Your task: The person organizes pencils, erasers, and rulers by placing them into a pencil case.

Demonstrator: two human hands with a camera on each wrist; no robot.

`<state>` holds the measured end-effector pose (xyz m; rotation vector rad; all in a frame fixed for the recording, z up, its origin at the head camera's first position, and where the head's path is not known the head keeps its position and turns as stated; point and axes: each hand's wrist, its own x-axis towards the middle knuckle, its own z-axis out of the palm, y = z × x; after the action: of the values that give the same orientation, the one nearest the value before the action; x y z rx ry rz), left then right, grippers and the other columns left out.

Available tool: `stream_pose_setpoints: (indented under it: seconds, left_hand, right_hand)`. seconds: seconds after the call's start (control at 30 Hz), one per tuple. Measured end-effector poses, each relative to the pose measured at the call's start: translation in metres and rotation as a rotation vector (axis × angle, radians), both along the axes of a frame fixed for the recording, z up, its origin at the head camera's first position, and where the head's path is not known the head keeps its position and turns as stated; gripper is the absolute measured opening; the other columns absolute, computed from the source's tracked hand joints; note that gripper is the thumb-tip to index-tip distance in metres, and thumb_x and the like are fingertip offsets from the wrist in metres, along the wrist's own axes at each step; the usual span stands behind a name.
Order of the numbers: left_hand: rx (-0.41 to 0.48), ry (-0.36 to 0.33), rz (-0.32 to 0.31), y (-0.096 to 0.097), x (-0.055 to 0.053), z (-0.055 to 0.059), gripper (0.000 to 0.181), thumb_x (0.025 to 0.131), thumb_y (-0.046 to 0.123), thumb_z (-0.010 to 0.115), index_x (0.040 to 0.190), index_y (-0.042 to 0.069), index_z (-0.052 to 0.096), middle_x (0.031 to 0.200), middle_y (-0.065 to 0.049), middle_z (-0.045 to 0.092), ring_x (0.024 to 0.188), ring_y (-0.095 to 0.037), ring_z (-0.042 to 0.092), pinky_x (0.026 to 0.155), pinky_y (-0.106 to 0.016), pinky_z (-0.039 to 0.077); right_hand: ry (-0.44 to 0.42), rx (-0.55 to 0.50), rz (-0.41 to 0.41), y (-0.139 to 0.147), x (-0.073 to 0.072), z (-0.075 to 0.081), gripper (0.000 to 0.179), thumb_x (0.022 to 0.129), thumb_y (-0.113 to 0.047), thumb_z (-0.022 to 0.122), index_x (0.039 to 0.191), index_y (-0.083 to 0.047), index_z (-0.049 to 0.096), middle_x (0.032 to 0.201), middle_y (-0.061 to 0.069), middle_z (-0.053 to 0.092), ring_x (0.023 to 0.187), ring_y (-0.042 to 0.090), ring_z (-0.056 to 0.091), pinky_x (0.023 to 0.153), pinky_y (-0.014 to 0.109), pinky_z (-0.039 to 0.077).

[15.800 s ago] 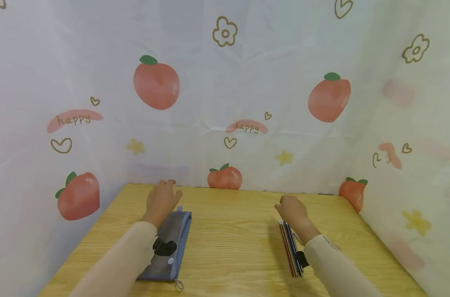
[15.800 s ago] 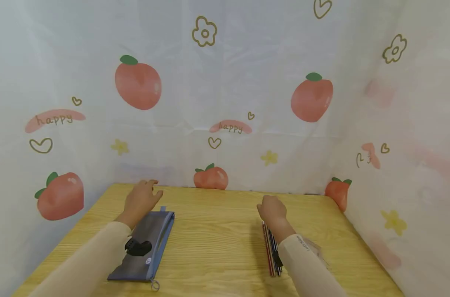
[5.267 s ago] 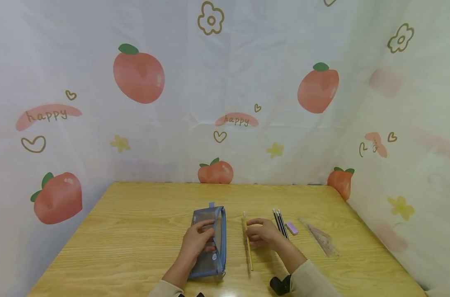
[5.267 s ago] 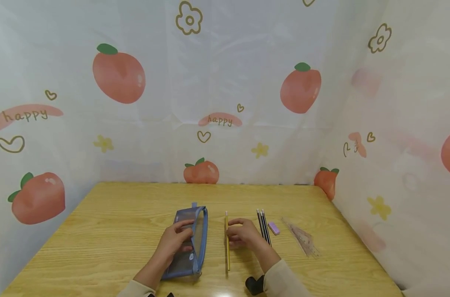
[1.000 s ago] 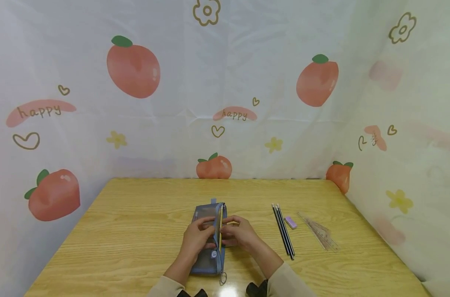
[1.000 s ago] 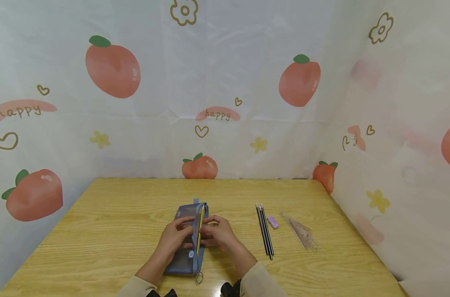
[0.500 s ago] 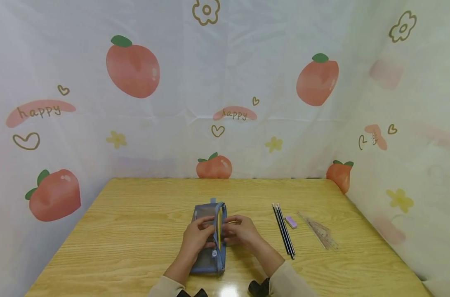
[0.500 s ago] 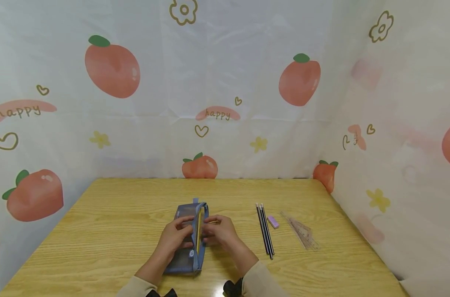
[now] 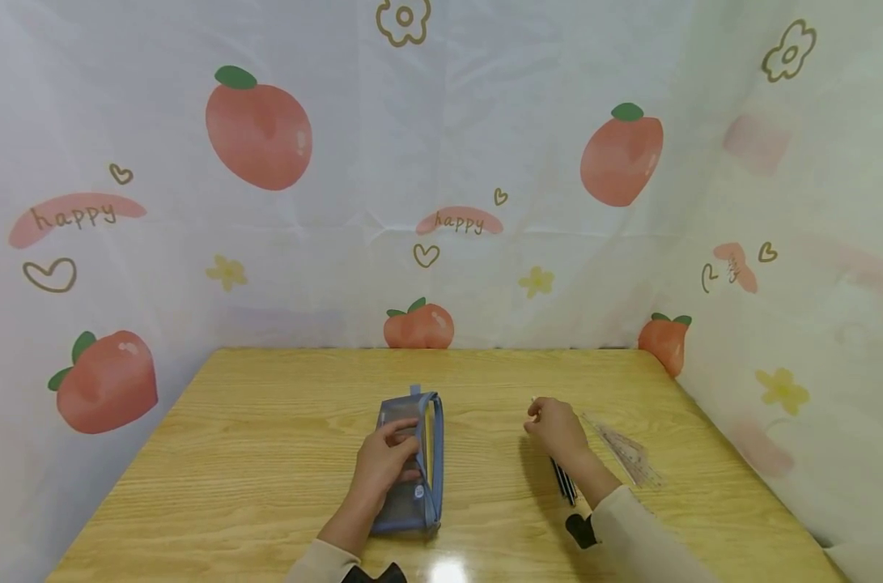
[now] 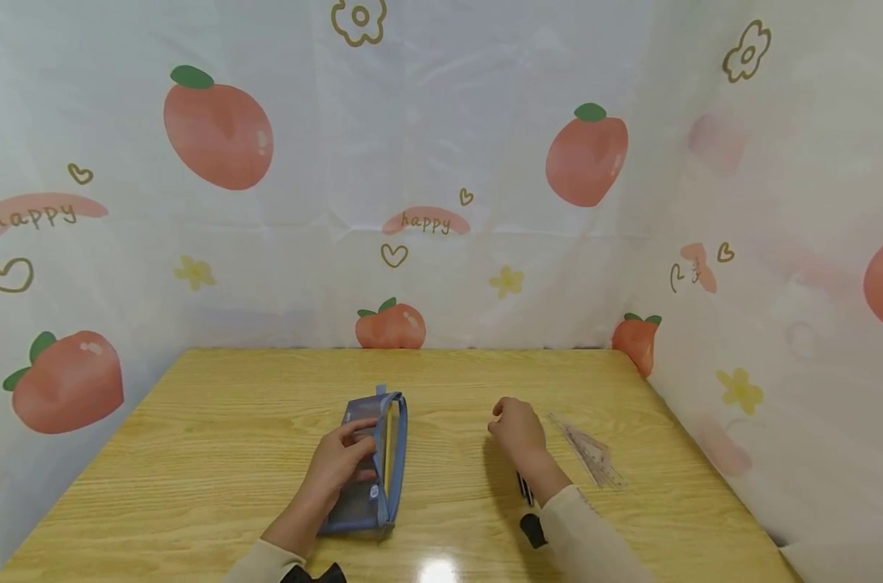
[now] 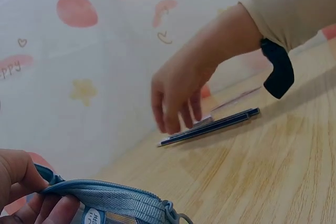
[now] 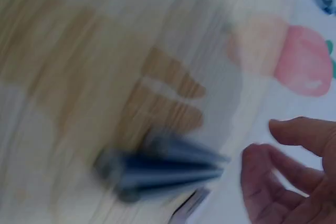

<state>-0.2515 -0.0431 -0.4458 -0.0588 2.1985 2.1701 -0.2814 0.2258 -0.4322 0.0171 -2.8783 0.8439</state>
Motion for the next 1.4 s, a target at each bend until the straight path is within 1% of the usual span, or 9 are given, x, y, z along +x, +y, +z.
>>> stream_pose_setpoints:
  seconds: [0.17, 0.23, 0.3, 0.4, 0.5, 0.73, 0.87, 1.0, 1.4]
  left_hand:
    - [0.000, 0.015, -0.011, -0.001, 0.000, 0.001, 0.045, 0.075, 0.004, 0.054, 0.120, 0.003, 0.056, 0.094, -0.012, 0.057, 0.070, -0.017, 0.059, 0.054, -0.034, 0.055]
    - [-0.006, 0.019, -0.018, -0.001, 0.000, 0.001, 0.045, 0.075, 0.004, 0.054, 0.120, 0.003, 0.055, 0.095, -0.013, 0.058, 0.070, -0.018, 0.059, 0.054, -0.034, 0.055]
    - [-0.009, 0.018, -0.022, -0.002, 0.000, 0.000, 0.045, 0.076, 0.004, 0.054, 0.121, 0.004, 0.055, 0.096, -0.013, 0.058, 0.071, -0.018, 0.059, 0.054, -0.034, 0.055]
    - [-0.008, 0.018, -0.023, -0.001, 0.000, 0.000, 0.045, 0.076, 0.005, 0.054, 0.121, 0.004, 0.055, 0.097, -0.014, 0.057, 0.072, -0.018, 0.059, 0.054, -0.034, 0.055]
    - [-0.004, 0.015, -0.025, -0.001, 0.000, -0.001, 0.045, 0.076, 0.005, 0.055, 0.121, 0.004, 0.055, 0.096, -0.013, 0.057, 0.071, -0.018, 0.059, 0.054, -0.034, 0.055]
    - [-0.001, 0.009, -0.019, -0.001, -0.001, -0.001, 0.045, 0.076, 0.005, 0.055, 0.121, 0.004, 0.055, 0.095, -0.012, 0.057, 0.070, -0.017, 0.060, 0.054, -0.033, 0.055]
    - [-0.003, 0.007, -0.017, -0.001, -0.001, -0.001, 0.045, 0.076, 0.005, 0.055, 0.121, 0.004, 0.055, 0.095, -0.013, 0.057, 0.070, -0.017, 0.060, 0.054, -0.033, 0.055]
    - [-0.006, 0.003, -0.016, -0.001, -0.001, -0.002, 0.045, 0.076, 0.005, 0.055, 0.121, 0.004, 0.055, 0.095, -0.013, 0.058, 0.069, -0.017, 0.060, 0.054, -0.033, 0.055]
    - [-0.010, 0.009, -0.016, -0.001, 0.000, -0.002, 0.045, 0.076, 0.005, 0.055, 0.121, 0.004, 0.055, 0.092, -0.012, 0.057, 0.069, -0.017, 0.060, 0.054, -0.034, 0.055]
  right_hand:
    - [-0.012, 0.127, -0.031, 0.013, 0.000, -0.006, 0.020, 0.078, -0.002, 0.063, 0.096, 0.006, 0.064, 0.092, 0.019, 0.063, 0.068, 0.023, 0.061, 0.054, 0.034, 0.052]
    - [-0.015, 0.121, -0.031, 0.013, 0.000, -0.008, 0.006, 0.076, 0.003, 0.060, 0.080, 0.006, 0.064, 0.077, 0.015, 0.063, 0.057, 0.018, 0.055, 0.046, 0.029, 0.047]
    - [0.000, 0.109, -0.026, 0.012, 0.001, -0.009, 0.008, 0.074, 0.007, 0.058, 0.070, 0.002, 0.063, 0.071, 0.011, 0.061, 0.050, 0.014, 0.046, 0.042, 0.025, 0.038]
    - [0.006, 0.100, -0.024, 0.011, 0.001, -0.008, 0.012, 0.072, 0.011, 0.055, 0.067, 0.001, 0.062, 0.070, 0.011, 0.060, 0.050, 0.014, 0.042, 0.041, 0.025, 0.033]
    - [0.013, 0.105, -0.034, 0.011, 0.003, -0.007, 0.014, 0.071, 0.011, 0.056, 0.079, 0.004, 0.065, 0.079, 0.015, 0.063, 0.058, 0.016, 0.053, 0.045, 0.027, 0.043]
    - [0.017, 0.117, -0.062, 0.013, 0.001, -0.011, 0.015, 0.072, 0.009, 0.054, 0.064, -0.003, 0.056, 0.054, 0.003, 0.047, 0.046, 0.015, 0.038, 0.039, 0.024, 0.029]
    - [0.007, 0.133, -0.054, 0.012, 0.003, -0.010, 0.011, 0.073, 0.008, 0.056, 0.078, 0.002, 0.064, 0.069, 0.010, 0.060, 0.049, 0.014, 0.046, 0.040, 0.025, 0.036]
    - [-0.002, 0.130, -0.031, 0.009, 0.006, -0.007, 0.025, 0.073, 0.007, 0.057, 0.098, 0.006, 0.063, 0.092, 0.020, 0.063, 0.050, 0.015, 0.052, 0.040, 0.026, 0.041]
    - [-0.011, 0.037, -0.012, 0.009, 0.005, -0.012, 0.033, 0.070, 0.004, 0.067, 0.101, 0.013, 0.061, 0.099, 0.027, 0.060, 0.049, 0.014, 0.053, 0.048, 0.026, 0.048]
